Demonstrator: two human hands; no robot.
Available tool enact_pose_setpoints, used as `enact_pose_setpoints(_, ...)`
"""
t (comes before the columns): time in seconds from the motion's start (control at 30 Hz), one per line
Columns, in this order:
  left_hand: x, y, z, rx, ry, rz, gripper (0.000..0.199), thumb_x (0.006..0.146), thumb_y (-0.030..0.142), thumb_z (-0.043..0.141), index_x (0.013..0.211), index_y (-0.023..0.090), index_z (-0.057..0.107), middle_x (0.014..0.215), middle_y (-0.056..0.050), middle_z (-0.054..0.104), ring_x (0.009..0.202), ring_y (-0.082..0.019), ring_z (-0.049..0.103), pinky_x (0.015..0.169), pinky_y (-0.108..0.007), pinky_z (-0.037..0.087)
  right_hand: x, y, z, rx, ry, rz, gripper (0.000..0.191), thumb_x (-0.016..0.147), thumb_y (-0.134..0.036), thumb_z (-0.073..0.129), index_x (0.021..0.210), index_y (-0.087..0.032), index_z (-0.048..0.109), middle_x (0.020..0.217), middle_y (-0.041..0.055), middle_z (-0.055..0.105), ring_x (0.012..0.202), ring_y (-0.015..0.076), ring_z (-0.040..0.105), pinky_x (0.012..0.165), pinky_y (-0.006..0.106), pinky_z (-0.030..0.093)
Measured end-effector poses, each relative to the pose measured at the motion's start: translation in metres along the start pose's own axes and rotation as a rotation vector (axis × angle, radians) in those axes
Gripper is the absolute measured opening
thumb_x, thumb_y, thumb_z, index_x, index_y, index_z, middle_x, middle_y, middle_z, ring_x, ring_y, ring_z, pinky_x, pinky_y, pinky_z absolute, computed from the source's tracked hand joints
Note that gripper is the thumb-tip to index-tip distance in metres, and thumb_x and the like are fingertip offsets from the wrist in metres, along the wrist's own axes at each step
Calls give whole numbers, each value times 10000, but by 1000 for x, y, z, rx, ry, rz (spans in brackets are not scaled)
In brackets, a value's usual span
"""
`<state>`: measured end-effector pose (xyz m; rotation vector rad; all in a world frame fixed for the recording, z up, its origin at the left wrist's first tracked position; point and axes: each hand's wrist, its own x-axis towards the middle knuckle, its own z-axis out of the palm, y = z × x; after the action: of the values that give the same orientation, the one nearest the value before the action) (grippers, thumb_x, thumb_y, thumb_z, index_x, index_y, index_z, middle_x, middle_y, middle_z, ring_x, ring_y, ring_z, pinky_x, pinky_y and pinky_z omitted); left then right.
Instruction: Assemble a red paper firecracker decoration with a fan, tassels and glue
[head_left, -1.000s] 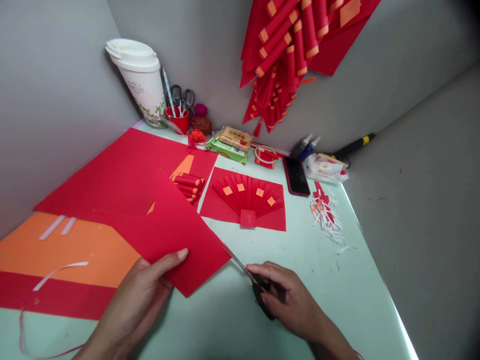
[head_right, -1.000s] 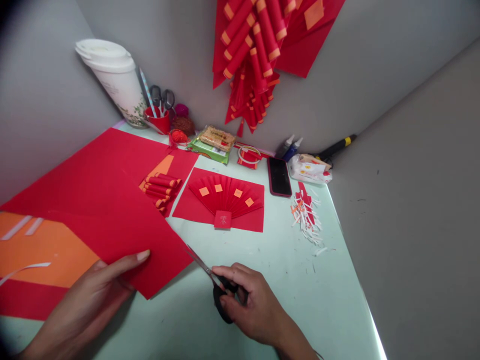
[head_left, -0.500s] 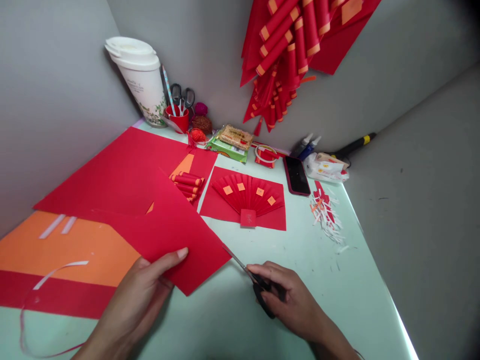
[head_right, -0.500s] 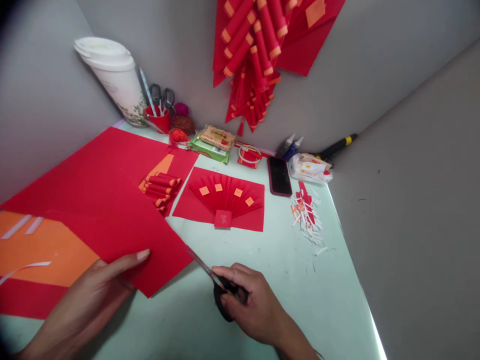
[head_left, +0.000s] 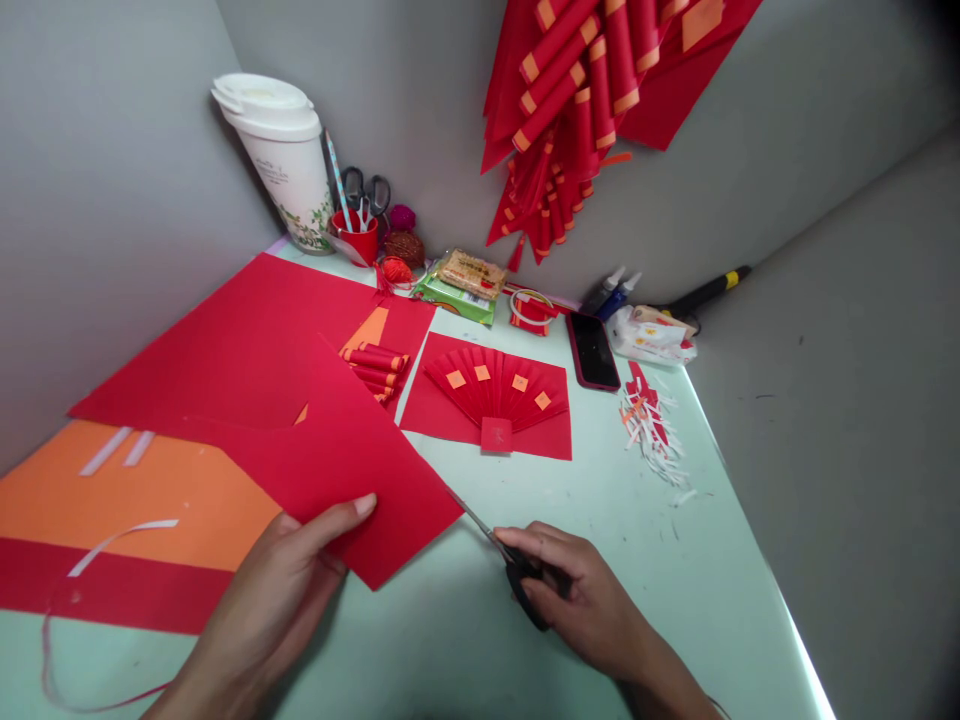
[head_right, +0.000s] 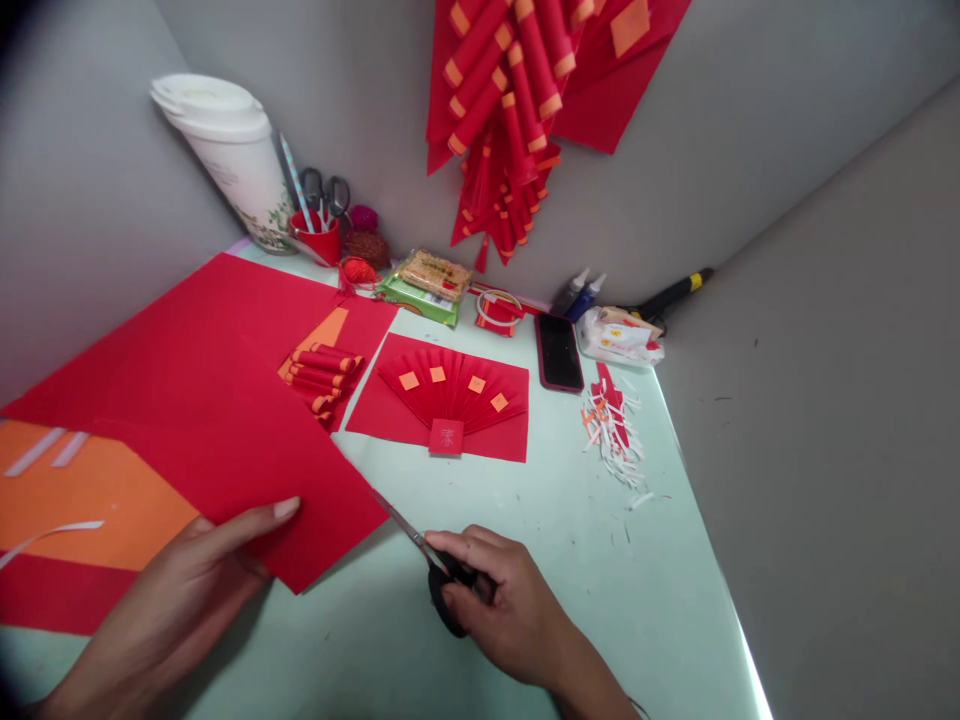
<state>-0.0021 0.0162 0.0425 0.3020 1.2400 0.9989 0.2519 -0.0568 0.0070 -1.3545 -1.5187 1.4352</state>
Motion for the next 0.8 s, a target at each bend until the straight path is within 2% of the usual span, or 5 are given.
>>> enact_pose_setpoints(0.13,-1,0,-1,-3,8,-5,317,622,121,867,923,172,784,921,-70,814,859,-295,773,738,-356,665,-1,-1,-1,-20,-8,7,415,877,-210,591,1278,-276,671,847,13,544,678,137,513,592,269,416)
enact_pose_setpoints(0.27,-2,-1,0,-10,17,-8,379,625,113,862,989,172,777,941,-77,812,855,-301,775,747,-363,665,0,-2,-1,-34,-8,8,423,869,-199,588,1276,-277,675,844,12,545,668,134,509,582,263,414)
enact_pose_setpoints(0.57,-1,-2,-3,-7,-32,-35,389,648,139,871,1022,181,773,1009,-84,805,790,-278,778,754,-370,665,-1,-1,1,-81,10,0,506,812,-113,582,1278,-291,669,844,1,552,656,122,488,580,255,381)
enact_pose_setpoints(0.8,-1,-2,-2,-2,-39,-38,402,654,137,865,1039,205,770,1047,-73,799,864,-300,774,764,-384,666,-1,-1,1,-62,17,-14,475,838,-132,589,1282,-281,664,858,11,565,694,136,511,603,260,407)
